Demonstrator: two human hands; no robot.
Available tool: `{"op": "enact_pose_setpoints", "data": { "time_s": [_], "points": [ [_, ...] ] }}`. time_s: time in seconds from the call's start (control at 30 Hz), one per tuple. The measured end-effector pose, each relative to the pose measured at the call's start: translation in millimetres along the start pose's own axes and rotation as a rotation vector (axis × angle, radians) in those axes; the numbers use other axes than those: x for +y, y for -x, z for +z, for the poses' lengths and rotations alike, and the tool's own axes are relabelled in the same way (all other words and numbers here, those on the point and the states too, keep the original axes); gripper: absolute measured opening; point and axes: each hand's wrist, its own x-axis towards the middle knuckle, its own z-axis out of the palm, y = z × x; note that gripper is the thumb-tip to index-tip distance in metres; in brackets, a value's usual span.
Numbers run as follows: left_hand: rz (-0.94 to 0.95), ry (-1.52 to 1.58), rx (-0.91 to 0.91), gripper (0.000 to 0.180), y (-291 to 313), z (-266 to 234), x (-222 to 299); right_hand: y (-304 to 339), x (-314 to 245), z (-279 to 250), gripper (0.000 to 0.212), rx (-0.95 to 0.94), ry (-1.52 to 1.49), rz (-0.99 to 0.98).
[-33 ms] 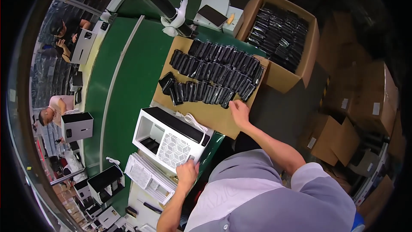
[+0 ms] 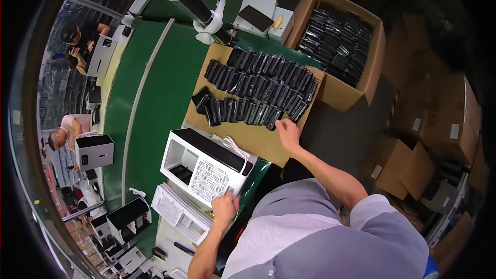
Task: Assembling and packaging electronic components into boxes on a production line.
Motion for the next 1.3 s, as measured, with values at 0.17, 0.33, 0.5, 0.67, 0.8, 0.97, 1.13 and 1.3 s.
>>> {"op": "enact_pose_setpoints", "data": {
  "time_s": [0.17,0.33,0.5,0.67,0.8,0.97,1.13,1.3],
  "points": [
    [-0.045,0.146,-0.078,0.03,1.5,-115.9,-6.7,-8.8,2.2,7.2,0.021,-0.053,-0.069,0.064],
    [-0.318,0.736,-0.162,0.017,-0.9,-238.6,-92.3,-4.5,10.6,4.7,0.014,-0.132,-0.268,0.106],
    [-0.343,0.927,-0.184,0.032,2.4,-238.2,-164.9,21.1,-18.8,-22.1,0.014,-0.296,-0.464,0.221],
    [-0.395,0.833,0.119,0.035,4.7,-224.3,-203.1,34.6,-50.2,-55.4,0.015,-0.533,-0.589,0.191],
    [-0.309,0.782,0.265,0.027,3.2,-224.1,-171.6,48.7,-101.6,-68.9,0.013,-0.787,-0.686,0.155],
    [-0.115,0.454,0.763,0.016,-8.7,-217.0,-35.4,68.1,-134.3,-54.4,0.02,-1.049,-0.899,0.064],
    [-0.032,1.527,0.203,0.027,-51.2,-166.0,40.7,81.5,-153.8,-32.5,0.029,-1.229,-0.822,0.045],
    [-0.02,1.679,0.297,0.023,-59.1,-160.5,48.8,82.3,-154.4,-26.4,0.028,-1.292,-0.712,-0.024]
  ]
}}
